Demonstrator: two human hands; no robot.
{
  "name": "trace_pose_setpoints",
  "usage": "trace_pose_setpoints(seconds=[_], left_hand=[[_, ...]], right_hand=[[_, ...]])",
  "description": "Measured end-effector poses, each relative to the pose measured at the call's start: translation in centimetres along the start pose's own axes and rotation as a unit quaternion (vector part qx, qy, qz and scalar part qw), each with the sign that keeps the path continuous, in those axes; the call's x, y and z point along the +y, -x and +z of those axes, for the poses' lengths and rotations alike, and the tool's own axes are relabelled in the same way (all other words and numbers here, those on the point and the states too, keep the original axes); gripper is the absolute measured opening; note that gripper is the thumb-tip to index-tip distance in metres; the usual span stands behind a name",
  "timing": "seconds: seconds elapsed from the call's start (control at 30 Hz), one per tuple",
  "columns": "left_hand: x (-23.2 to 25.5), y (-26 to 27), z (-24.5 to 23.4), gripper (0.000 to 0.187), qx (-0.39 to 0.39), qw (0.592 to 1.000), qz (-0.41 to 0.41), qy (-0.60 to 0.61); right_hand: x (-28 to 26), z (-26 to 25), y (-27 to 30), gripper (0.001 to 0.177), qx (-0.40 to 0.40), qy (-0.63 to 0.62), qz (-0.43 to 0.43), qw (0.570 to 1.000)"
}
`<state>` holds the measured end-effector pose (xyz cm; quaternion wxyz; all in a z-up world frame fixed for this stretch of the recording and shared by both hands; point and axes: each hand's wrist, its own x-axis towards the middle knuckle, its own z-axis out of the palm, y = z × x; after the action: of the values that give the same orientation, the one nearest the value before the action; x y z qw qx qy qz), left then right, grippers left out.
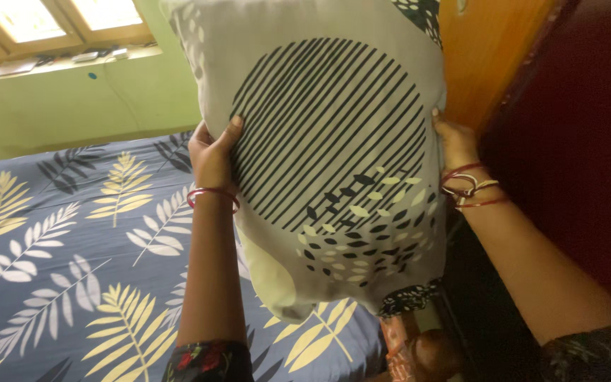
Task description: The person puts a pillowcase on a pillow by hand, smooths the fabric, and places it at the head of the bed.
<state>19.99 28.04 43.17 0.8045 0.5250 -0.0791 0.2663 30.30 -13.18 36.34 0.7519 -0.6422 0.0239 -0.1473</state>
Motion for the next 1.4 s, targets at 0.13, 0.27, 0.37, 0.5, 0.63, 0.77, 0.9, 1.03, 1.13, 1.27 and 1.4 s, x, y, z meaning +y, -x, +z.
trace_pose_setpoints(seconds=[0.13,0.27,0.37,0.5,0.63,0.77,0.9,1.03,1.13,1.27,1.4], left_hand=[[2.6,0.5,-2.5,0.036,0.053,0.997,0.024,-0.051],[4.5,1.1,-4.4,0.038,0.091,0.994,0.051,-0.040],[5.6,1.1,-5.7,0.039,0.121,0.989,0.067,-0.056],[5.9,1.2,-7.6,0.039,0.123,0.986,0.088,-0.071],[4.0,1.8,-9.0,0.037,0.152,0.980,0.091,-0.085],[2.2,2.8,-10.1,0.036,0.166,0.978,0.084,-0.094],[0.9,3.6,-11.4,0.037,0.151,0.982,0.069,-0.094],[-0.6,3.5,-12.8,0.039,0.185,0.977,0.031,-0.099],[-2.1,3.0,-14.4,0.040,0.189,0.975,0.023,-0.118],[-5.2,0.8,-16.7,0.043,0.155,0.983,0.037,-0.090],[-7.5,-0.7,-17.1,0.053,0.134,0.990,0.032,-0.025]], right_hand=[[-0.5,4.1,1.7,0.064,-0.002,-0.064,0.120,0.991],[-2.5,7.3,5.2,0.080,-0.097,-0.066,0.138,0.984],[-3.7,9.4,7.5,0.075,-0.246,-0.019,0.028,0.969],[-3.8,12.0,8.5,0.071,-0.273,-0.090,0.060,0.956],[-1.2,12.7,8.2,0.070,-0.264,-0.120,0.111,0.951],[2.2,12.7,6.5,0.072,-0.292,-0.080,0.069,0.951],[4.6,12.5,5.8,0.074,-0.289,-0.058,0.080,0.952],[6.3,13.5,5.2,0.076,-0.285,-0.052,0.090,0.953],[7.3,14.4,4.4,0.073,-0.290,-0.035,0.057,0.955],[8.7,15.7,3.1,0.071,-0.286,-0.050,0.088,0.953],[10.0,17.6,1.6,0.066,-0.283,-0.087,0.042,0.954]])
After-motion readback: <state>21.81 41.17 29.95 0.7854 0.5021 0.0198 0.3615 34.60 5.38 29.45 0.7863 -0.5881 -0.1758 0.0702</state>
